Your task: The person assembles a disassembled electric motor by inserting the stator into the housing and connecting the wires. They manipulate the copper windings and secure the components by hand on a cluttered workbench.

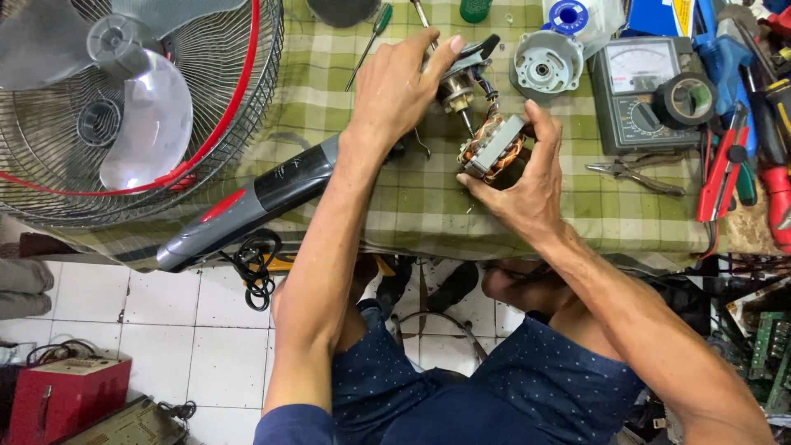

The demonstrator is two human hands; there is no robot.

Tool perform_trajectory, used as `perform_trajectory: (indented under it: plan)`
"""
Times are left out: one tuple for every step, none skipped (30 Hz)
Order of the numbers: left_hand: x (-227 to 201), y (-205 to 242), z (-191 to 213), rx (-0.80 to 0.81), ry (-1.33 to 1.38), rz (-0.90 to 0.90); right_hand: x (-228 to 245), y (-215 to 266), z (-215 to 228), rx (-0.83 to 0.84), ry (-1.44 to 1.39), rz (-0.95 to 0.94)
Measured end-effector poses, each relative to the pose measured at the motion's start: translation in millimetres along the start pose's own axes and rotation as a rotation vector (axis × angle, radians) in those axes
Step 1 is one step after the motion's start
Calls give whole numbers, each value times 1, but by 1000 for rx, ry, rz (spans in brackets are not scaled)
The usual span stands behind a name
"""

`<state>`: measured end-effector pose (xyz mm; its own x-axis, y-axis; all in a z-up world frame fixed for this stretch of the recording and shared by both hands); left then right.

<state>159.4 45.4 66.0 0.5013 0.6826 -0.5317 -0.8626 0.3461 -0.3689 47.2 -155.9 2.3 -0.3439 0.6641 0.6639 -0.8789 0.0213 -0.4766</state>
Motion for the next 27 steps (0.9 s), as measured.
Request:
perform_trajectory:
  plan:
    - [2,5,-3,-1,-2,-2,0,0,0,-2,-1,2]
    - [3,9,-5,-71,-36,-69,-1,0,-1,-2,-5,7]
    - [4,14,-8,-137,-67,-136,-2,1,-1,0,-9,10]
    - [-5,23,-7,-135,-69,-137,-3,-1,0,-1,-10,9]
    - [-16,34,-1,-314,-128,-258,-3,-2,0,11,-28,11]
    - [-27,46,3,-489,-186,-385,-3,-3,0,23,-47,14]
    - [-29,53,1,-487,-182,-389,-4,-3,0,19,-43,11]
    - [-31,61,-1,-491,-155,-425,-4,-3,0,27,-58,3]
    - [-33,69,-3,-495,-132,-456,-4,-2,-1,40,-77,-2]
    - [-32,66,4,-493,-132,-456,-5,-2,-1,40,-78,-4]
    - [-29,60,9,-430,-193,-393,-6,-2,0,44,-95,-14]
    - [-26,55,15,-367,-253,-331,-7,-3,-1,48,-113,-25]
    - [-28,43,26,-360,-253,-329,-7,-3,0,50,-115,-32]
    - [-24,30,34,-185,-53,-122,-7,-4,0,62,-116,-43]
    - [-21,18,41,-4,148,80,-7,-5,0,76,-117,-52]
    - [-17,8,37,0,148,84,-5,-5,2,80,-119,-57]
    - [-12,-1,32,152,236,147,-3,-6,3,87,-135,-70]
    - [-7,-10,27,305,324,208,-2,-8,4,94,-151,-83]
    - [-2,-11,27,304,323,207,-1,-10,4,93,-151,-81]
    - [2,-12,26,333,338,175,-1,-12,4,83,-126,-77]
    - [5,-13,21,377,360,141,-2,-9,6,71,-95,-88]
    - [11,-12,19,390,367,137,-3,-11,6,68,-88,-101]
    - [15,-11,19,323,449,-11,-3,-11,6,84,-99,-111]
    - [18,-9,21,254,532,-160,-3,-11,6,100,-110,-121]
    - [16,-11,19,254,536,-157,-5,-10,7,103,-108,-123]
    - [14,-14,16,354,426,-138,-7,-9,7,124,-109,-120]
    - [14,-17,14,450,311,-122,-8,-10,6,143,-113,-112]
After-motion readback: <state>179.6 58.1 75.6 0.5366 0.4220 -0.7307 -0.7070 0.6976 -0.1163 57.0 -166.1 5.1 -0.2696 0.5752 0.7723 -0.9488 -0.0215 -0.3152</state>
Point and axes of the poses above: each hand's wrist, its own y-axis away from the middle knuckle, its own z-axis out of the back of the hand, x = y × z, the point moved 2 cm from there along -y, towards the middle knuckle, and after that the axes turned 12 degrees about -z, right-handed, at the moved point
